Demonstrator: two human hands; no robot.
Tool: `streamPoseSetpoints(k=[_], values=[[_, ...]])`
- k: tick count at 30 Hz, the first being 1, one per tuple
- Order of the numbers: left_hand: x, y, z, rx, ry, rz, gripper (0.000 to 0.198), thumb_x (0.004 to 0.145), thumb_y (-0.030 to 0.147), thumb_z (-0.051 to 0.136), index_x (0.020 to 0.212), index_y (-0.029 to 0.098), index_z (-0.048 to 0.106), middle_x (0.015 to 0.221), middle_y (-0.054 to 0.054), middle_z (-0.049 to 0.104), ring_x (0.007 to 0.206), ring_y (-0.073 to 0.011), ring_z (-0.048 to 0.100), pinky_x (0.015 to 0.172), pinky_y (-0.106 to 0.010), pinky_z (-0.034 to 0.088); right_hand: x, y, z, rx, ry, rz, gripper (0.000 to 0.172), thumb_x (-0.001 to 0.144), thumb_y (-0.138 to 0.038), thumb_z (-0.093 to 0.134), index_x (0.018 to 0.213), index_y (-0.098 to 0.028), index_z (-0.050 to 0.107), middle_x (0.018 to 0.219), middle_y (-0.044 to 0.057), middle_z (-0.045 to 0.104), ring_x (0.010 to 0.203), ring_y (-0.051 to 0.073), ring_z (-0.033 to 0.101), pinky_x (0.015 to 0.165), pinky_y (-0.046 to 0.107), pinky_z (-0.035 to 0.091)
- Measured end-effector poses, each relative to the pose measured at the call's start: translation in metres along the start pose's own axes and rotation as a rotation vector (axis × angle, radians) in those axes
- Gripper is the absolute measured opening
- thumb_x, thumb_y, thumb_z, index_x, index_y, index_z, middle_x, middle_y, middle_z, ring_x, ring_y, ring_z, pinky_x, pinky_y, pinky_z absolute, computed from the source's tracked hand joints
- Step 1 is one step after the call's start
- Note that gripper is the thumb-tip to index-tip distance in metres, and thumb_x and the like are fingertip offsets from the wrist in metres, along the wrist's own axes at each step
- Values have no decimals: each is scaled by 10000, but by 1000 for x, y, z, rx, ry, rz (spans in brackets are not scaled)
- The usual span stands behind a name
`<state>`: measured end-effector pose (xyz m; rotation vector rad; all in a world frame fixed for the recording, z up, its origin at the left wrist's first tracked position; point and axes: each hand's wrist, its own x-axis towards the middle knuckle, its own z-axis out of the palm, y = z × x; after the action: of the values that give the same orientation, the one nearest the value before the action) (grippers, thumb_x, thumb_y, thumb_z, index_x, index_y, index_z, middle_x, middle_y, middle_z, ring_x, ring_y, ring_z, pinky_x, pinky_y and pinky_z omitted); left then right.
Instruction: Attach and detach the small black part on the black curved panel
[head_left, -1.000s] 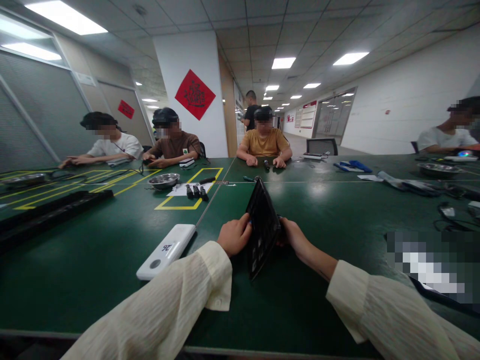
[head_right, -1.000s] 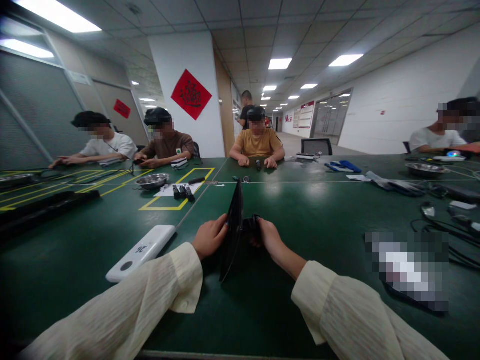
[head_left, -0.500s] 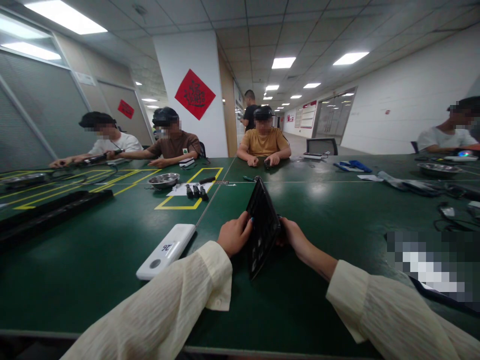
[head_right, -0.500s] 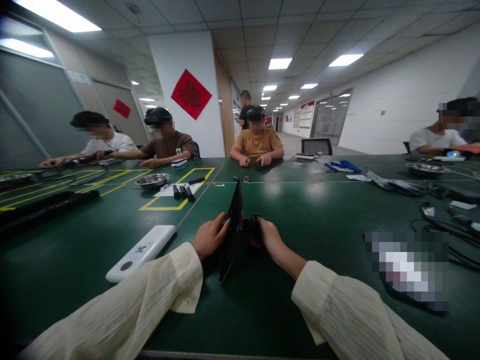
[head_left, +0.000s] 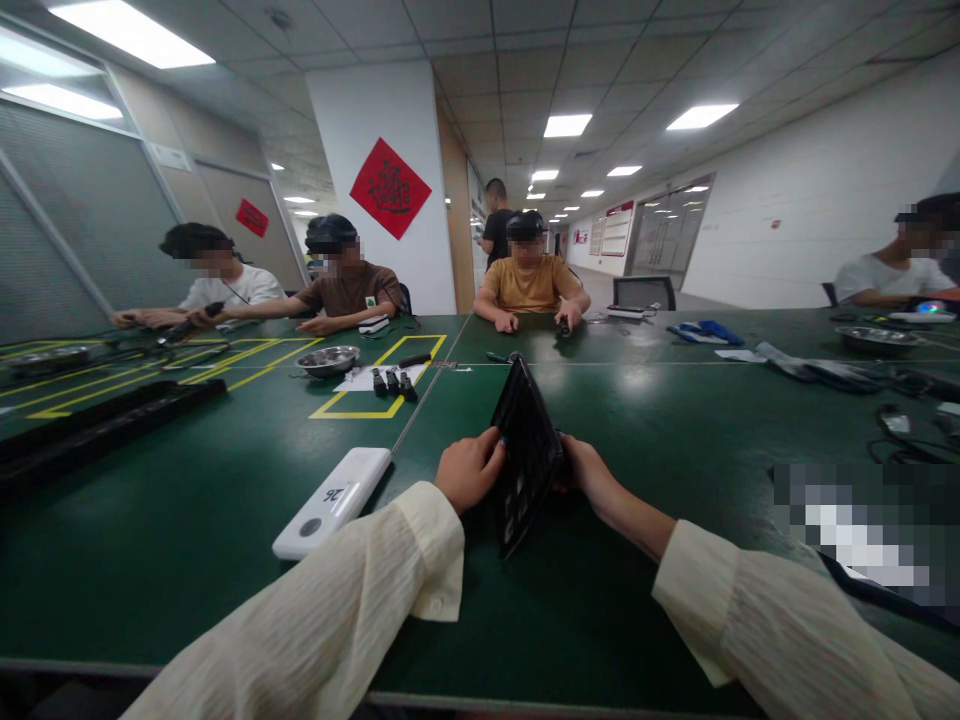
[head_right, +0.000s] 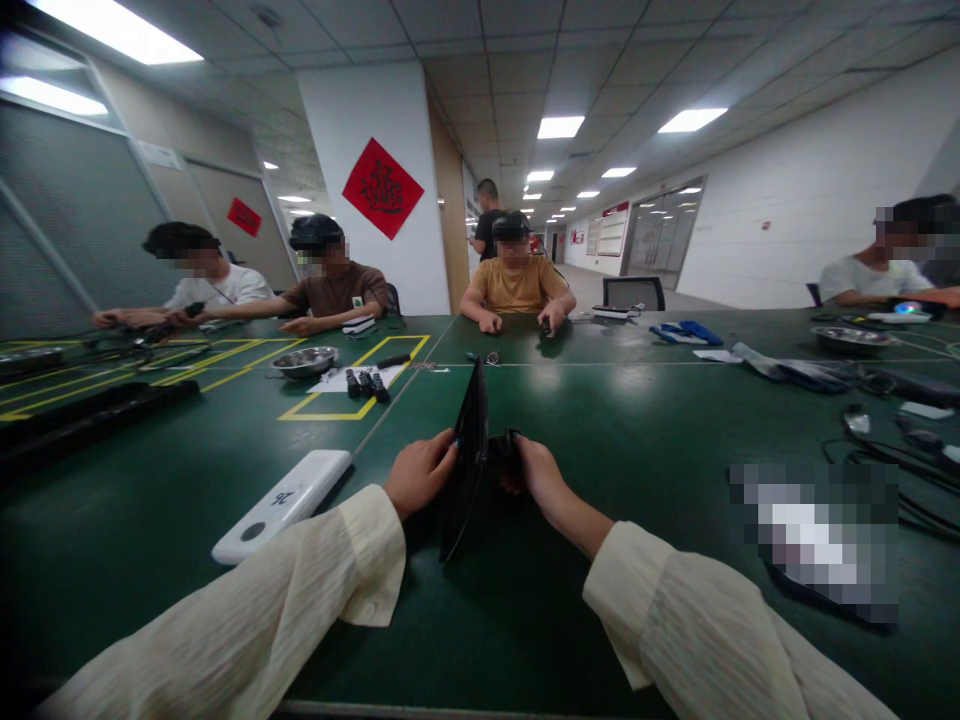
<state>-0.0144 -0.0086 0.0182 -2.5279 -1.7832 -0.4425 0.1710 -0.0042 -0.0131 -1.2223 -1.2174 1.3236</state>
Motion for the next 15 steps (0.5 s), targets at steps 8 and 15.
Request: streamPoseSetpoints(k=[8, 15], values=[[2, -1, 0, -34, -26, -4, 472, 901, 425, 157, 845, 215, 575, 781, -52, 644, 764, -182, 606, 618, -248, 355, -4, -4, 2, 10, 6, 7, 346, 861, -320, 305, 658, -150, 528, 458, 6, 541, 388, 121, 506, 379, 213, 359], [1, -3, 1, -4, -10, 23, 424, 897, 396, 181, 859, 214, 562, 809, -55, 646, 779, -188, 610, 621, -254, 360, -4, -5, 2, 8, -3, 0, 357, 867, -311, 296, 655, -146, 532, 453, 6, 540, 386, 116, 507, 375, 206, 363]])
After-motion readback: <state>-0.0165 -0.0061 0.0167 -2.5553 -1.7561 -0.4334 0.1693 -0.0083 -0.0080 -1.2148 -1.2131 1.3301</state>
